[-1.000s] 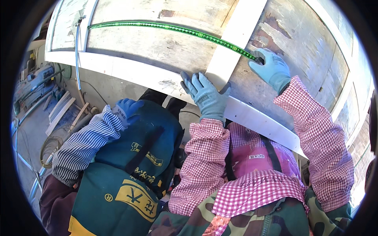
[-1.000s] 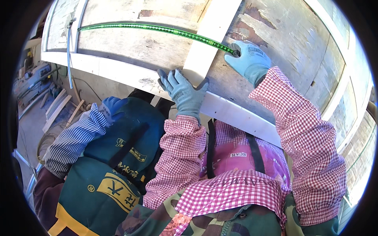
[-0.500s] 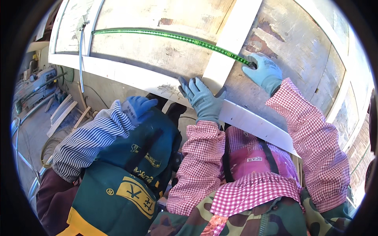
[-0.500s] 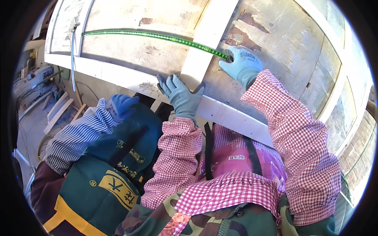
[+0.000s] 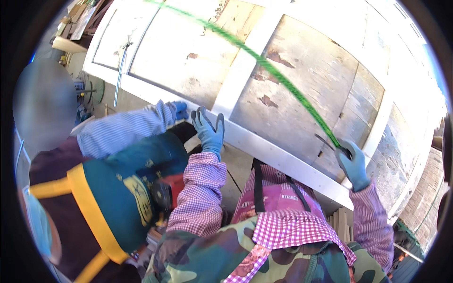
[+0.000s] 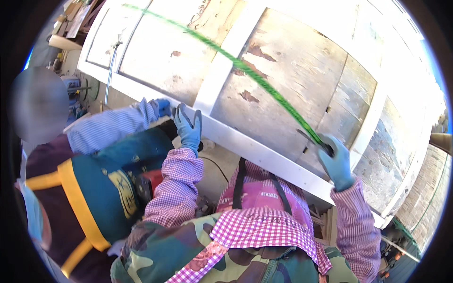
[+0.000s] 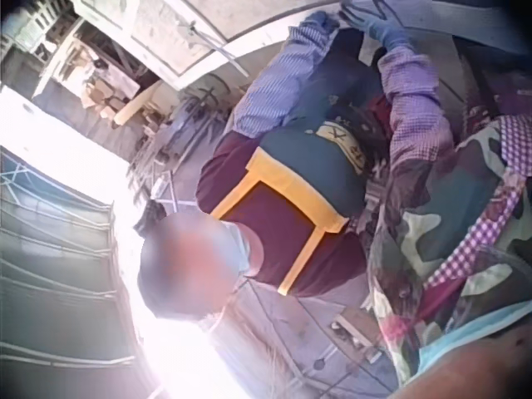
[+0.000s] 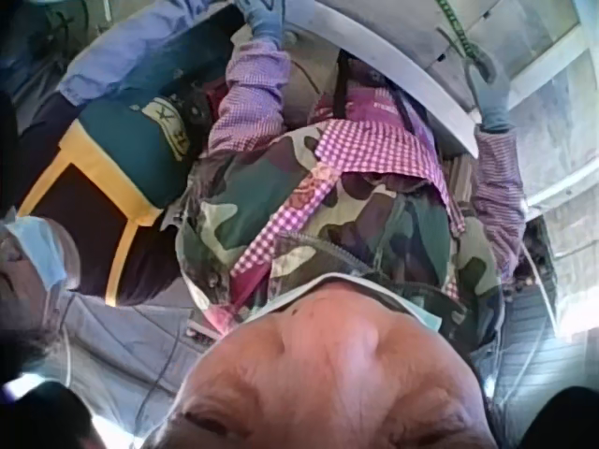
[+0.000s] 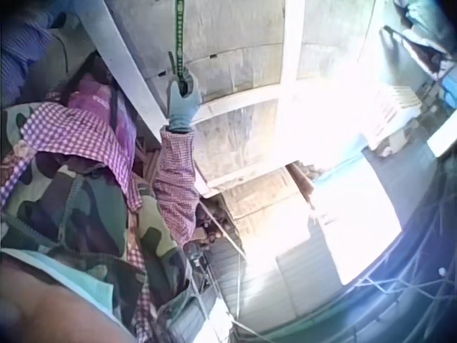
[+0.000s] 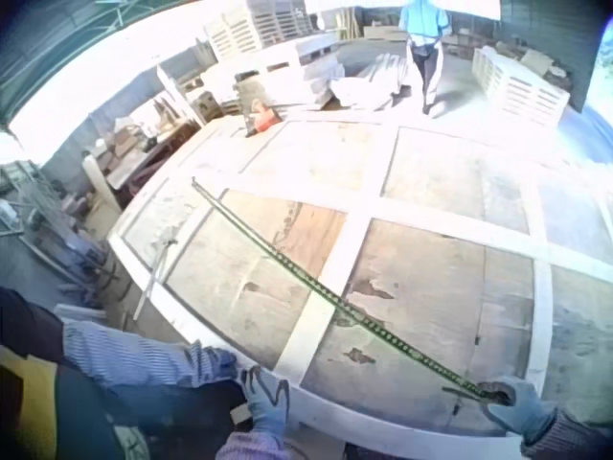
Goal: The person uses a tape measure to measure the dimensions of a large wooden crate frame. They repeatedly extend and retract the tape measure across different sections of the crate, marking measurements on the wood. A nail gun is visible on the crate but not used by the recorder.
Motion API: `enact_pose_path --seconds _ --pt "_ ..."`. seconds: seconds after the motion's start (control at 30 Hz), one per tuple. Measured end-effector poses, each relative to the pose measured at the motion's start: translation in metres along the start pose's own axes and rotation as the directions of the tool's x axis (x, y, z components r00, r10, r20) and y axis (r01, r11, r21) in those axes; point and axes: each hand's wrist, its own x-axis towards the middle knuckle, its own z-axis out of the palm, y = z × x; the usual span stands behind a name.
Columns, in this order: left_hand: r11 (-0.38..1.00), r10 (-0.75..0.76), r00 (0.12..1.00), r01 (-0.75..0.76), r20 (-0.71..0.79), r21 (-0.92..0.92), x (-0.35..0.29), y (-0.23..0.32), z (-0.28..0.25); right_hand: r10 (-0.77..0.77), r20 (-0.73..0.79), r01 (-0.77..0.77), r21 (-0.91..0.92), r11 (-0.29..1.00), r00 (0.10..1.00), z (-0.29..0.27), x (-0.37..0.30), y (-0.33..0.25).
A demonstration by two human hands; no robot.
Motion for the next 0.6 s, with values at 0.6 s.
enact_pose_path --seconds 0.6 --pt "0.953 0.055 0.733 0.165 0.678 -0.255 -0.297 0.192 0.006 0.559 -0.263 -0.282 0.653 0.703 0.786 -0.134 -0.372 0.237"
